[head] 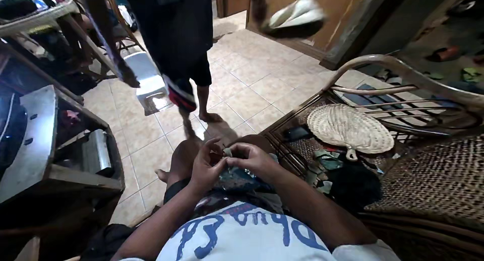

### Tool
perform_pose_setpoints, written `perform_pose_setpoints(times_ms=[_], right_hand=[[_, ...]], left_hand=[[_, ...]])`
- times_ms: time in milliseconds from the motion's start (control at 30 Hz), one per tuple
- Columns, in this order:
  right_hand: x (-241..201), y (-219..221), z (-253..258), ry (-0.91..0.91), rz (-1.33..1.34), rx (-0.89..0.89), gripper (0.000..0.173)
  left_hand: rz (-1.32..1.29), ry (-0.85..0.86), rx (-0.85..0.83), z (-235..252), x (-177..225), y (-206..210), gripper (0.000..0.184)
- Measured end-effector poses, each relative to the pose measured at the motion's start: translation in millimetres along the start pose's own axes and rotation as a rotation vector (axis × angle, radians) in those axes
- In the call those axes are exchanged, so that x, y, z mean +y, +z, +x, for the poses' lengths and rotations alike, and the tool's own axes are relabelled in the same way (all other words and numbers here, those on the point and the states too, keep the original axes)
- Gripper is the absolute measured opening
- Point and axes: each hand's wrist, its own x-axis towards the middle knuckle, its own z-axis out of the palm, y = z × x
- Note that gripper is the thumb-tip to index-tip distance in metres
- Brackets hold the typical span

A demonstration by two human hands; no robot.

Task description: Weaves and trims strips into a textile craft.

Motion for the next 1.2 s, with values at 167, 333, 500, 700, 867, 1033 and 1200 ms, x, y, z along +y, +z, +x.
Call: perform_pose_setpoints(times_ms=[167,333,500,700,867,1033,1200], right_hand=[[-3,5,0,-0.009,0.056,0.104,0.020],[2,4,2,-0.049,0.086,0.156,0.012],[10,5,3,-0.236,-0.028,0.173,0.006],[10,-7,0,-0.209,-0.210,-0.015,0.030],[2,-19,1,-0.067,-0.283,-0.195,0.032],[-4,-36,6,-0.027,-0.343,-0.328,0.022],[-10,-49,18,-0.109,-0.492,-0.545,0.033]], left_hand=[[0.025,-0.005,0.004,-2,10,0,0.043],[0.181,-0.185,-0.194,-5,16,-8,0.020],[0.160,-0.099,-0.238,-4,9,-5,0.022],[0.096,-0.041,-0.198,-6,2,-3,0.018],[0.027,0.022,-0.186,-9,-4,-1,0.016],[-0.020,0.030,-0.164,-12,-4,0,0.012],[0.030,0.096,-0.151,-14,-3,0,0.013]])
